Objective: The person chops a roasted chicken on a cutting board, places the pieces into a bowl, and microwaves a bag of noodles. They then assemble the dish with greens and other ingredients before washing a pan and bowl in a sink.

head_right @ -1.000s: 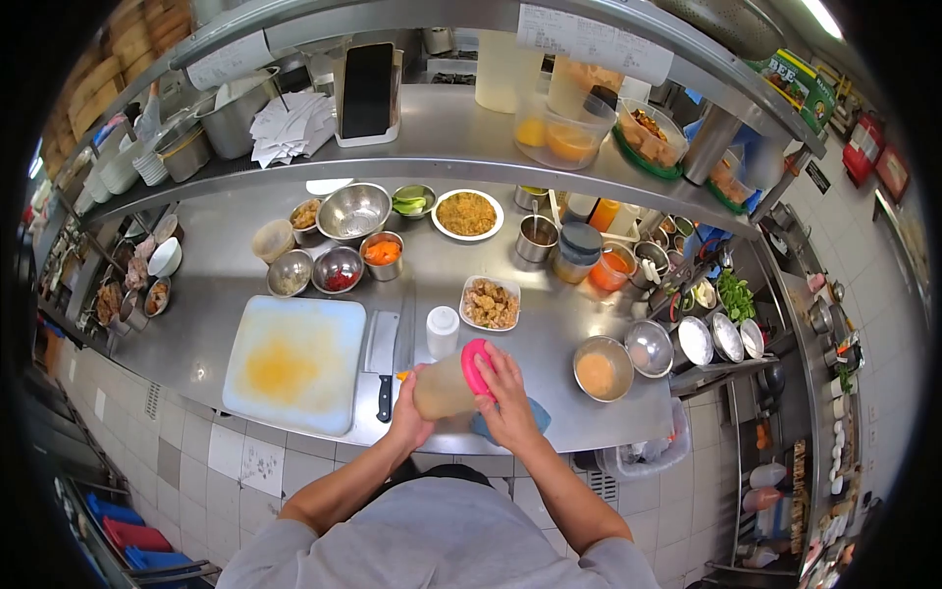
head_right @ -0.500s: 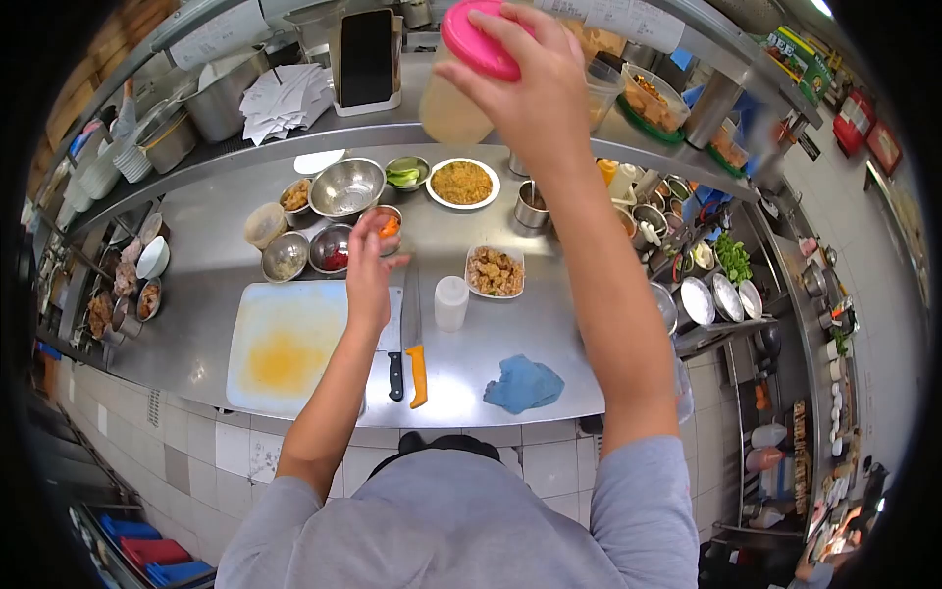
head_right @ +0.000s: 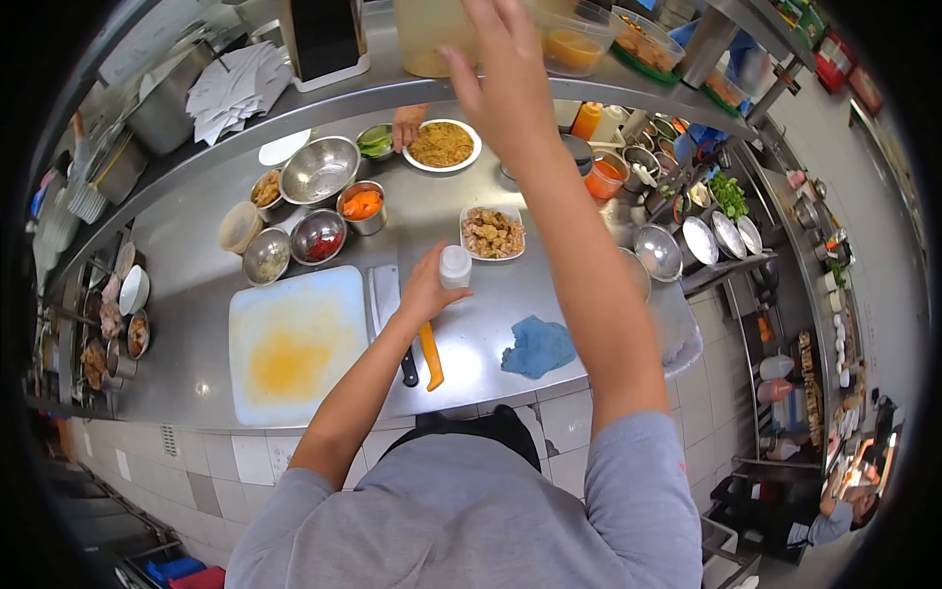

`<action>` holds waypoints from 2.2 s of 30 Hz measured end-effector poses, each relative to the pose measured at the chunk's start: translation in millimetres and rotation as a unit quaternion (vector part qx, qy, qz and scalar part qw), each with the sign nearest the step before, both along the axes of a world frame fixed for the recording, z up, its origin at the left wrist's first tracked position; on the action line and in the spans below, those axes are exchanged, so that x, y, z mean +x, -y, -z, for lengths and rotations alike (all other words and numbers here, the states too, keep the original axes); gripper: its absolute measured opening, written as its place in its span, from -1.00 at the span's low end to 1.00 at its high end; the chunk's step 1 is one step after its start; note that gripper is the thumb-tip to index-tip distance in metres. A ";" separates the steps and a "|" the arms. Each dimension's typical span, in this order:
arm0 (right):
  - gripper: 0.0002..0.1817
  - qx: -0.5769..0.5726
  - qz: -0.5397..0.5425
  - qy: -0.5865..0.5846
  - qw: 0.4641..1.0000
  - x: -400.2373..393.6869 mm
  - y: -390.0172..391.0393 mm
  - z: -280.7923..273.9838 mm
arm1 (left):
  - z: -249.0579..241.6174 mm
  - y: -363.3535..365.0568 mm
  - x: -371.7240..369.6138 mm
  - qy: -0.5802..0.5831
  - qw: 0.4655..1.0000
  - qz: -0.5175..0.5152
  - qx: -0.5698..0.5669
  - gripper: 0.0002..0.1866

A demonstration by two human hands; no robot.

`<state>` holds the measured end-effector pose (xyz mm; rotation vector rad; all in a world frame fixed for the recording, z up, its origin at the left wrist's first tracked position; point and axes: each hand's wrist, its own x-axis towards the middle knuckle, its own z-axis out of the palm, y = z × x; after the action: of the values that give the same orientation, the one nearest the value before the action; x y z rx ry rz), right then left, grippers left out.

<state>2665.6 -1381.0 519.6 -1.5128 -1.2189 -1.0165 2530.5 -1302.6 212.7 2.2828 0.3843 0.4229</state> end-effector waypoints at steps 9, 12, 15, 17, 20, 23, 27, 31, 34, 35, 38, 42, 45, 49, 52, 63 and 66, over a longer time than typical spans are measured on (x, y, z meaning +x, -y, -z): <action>-0.67 -0.153 0.005 -0.602 0.784 53.4 141.2 309.0 | 5.3 -23.7 7.6 -0.014 0.991 -0.129 0.037 -0.19; -0.52 -0.235 -0.063 -0.784 0.571 49.3 143.8 373.7 | -1.7 -29.3 14.9 -0.040 0.990 -0.133 0.017 -0.12; -0.52 -0.089 -0.130 -0.857 0.490 40.6 113.0 394.4 | 4.8 -26.9 13.9 0.004 0.991 -0.131 0.032 -0.04; -0.56 -0.017 -0.159 -0.872 0.464 51.9 90.4 410.8 | -1.6 -17.7 4.7 0.052 0.981 -0.173 0.072 0.00; -0.64 -0.006 -0.165 -0.866 0.472 67.8 71.5 421.3 | -37.7 2.2 4.3 0.114 0.972 -0.205 -0.017 -0.26; -0.68 0.020 -0.135 -0.865 0.483 71.5 64.0 424.4 | -70.5 20.9 34.6 0.208 0.967 -0.133 -0.056 -0.63; -0.67 0.013 -0.125 -0.851 0.510 74.8 74.7 426.8 | -89.6 -15.7 148.5 0.270 0.857 -0.171 -0.404 -0.69; -0.65 -0.004 -0.107 -0.845 0.523 59.9 117.3 421.6 | -8.0 -150.5 242.6 0.261 0.764 -0.227 -0.545 -0.60; -0.63 0.018 -0.105 -0.845 0.523 38.2 164.9 412.8 | 37.2 -216.0 261.1 0.106 0.792 -0.344 -0.493 -0.56; -0.63 0.023 -0.098 -0.846 0.524 31.5 177.6 402.5 | 38.3 -224.6 265.4 0.046 0.790 -0.385 -0.475 -0.56; -0.60 0.059 -0.060 -0.845 0.527 2.6 210.6 359.8 | 132.2 -297.8 285.1 -0.070 0.838 -0.280 -0.463 -0.57; -0.54 0.157 -0.006 -0.839 0.521 -45.3 242.3 328.2 | 172.4 -326.4 317.0 -0.088 0.762 -0.191 -0.612 -0.61; -0.52 0.232 0.044 -0.835 0.497 -90.7 264.7 321.4 | 244.6 -361.0 352.4 -0.003 0.884 -0.134 -0.447 -0.62; -0.58 0.310 0.105 -0.812 0.483 -140.7 291.2 310.4 | 289.9 -363.5 353.8 0.087 0.994 0.004 -0.059 -0.64; -0.62 0.350 0.149 -0.787 0.486 -171.8 304.4 310.3 | 194.4 -291.0 341.9 0.129 0.854 -0.133 -0.486 -0.65; -0.67 0.467 0.195 -0.717 0.480 -258.6 337.9 329.2 | 183.6 -328.9 362.4 0.043 0.792 0.020 -0.609 -0.59; -0.66 0.495 0.201 -0.699 0.476 -270.3 339.8 334.6 | 180.9 -332.6 384.8 0.004 0.780 -0.059 -0.623 -0.55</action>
<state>2395.3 -1720.8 185.0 -0.9777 0.8881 -0.2239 2915.4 -969.9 31.8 0.9482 0.5746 0.1300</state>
